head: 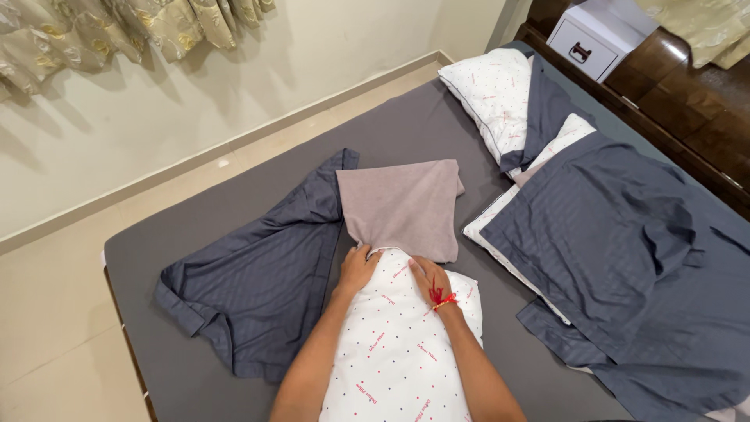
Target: The person folds several pieces of dark blue and white bed linen on a bed, then uses a smaller light brown cloth to wrap around a white patterned pillow.
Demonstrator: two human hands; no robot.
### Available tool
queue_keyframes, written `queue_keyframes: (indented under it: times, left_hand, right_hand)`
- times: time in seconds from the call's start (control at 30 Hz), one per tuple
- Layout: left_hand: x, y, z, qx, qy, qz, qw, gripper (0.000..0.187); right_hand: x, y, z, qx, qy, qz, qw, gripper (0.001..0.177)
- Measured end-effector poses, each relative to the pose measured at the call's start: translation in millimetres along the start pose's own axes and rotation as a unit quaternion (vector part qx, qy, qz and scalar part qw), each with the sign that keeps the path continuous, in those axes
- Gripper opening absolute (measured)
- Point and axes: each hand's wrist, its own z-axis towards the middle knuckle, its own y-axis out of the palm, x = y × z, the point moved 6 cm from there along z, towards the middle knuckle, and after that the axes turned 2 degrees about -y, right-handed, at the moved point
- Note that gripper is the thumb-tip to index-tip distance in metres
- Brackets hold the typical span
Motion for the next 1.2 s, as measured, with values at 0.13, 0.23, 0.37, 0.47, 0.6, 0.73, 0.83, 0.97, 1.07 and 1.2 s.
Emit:
queue_keyframes:
  times: [0.13,0.23,0.37,0.47,0.6,0.73,0.83,0.97,1.07,1.2]
  left_hand:
    - [3,0,-2,-0.028,-0.007,-0.017,0.999,0.045]
    - [18,-8,-10,-0.024,0.029,-0.015,0.999,0.042]
    - [26,-15,-16,0.002,0.1,-0.041,0.994,0.027]
    - [10,-14,-17,0.0,0.099,-0.044,0.994,0.024]
    - [-35,-9,-11,-0.062,0.025,-0.029,0.997,0.031]
    - [-63,12,-2,-0.181,-0.076,0.059,0.979,0.044]
    - [-42,5,16,-0.089,-0.07,0.273,0.955,0.059]
    - [58,36,29,-0.04,0.108,0.275,0.955,0.079]
    - [105,104,12,-0.33,0.096,0.261,0.902,0.094]
    - [102,140,19,-0.387,0.087,0.296,0.869,0.099]
  right_hand:
    - [-18,-3,19,0.032,-0.048,-0.069,0.996,0.049]
    - [-41,-2,38,0.065,-0.064,-0.124,0.988,0.051]
    - [-17,17,76,0.063,-0.089,-0.261,0.959,0.031]
    - [43,10,92,0.076,-0.086,-0.391,0.913,0.04]
    - [133,-44,69,0.04,0.066,-0.441,0.894,0.045]
    - [185,-79,25,0.001,0.233,-0.285,0.93,0.044]
    - [203,-63,7,-0.004,0.346,-0.073,0.935,0.044]
    - [204,-43,-4,0.04,0.336,0.073,0.938,0.042]
    - [200,-33,-5,0.059,0.312,0.139,0.938,0.041]
    - [199,-39,-2,0.089,0.28,0.178,0.939,0.041]
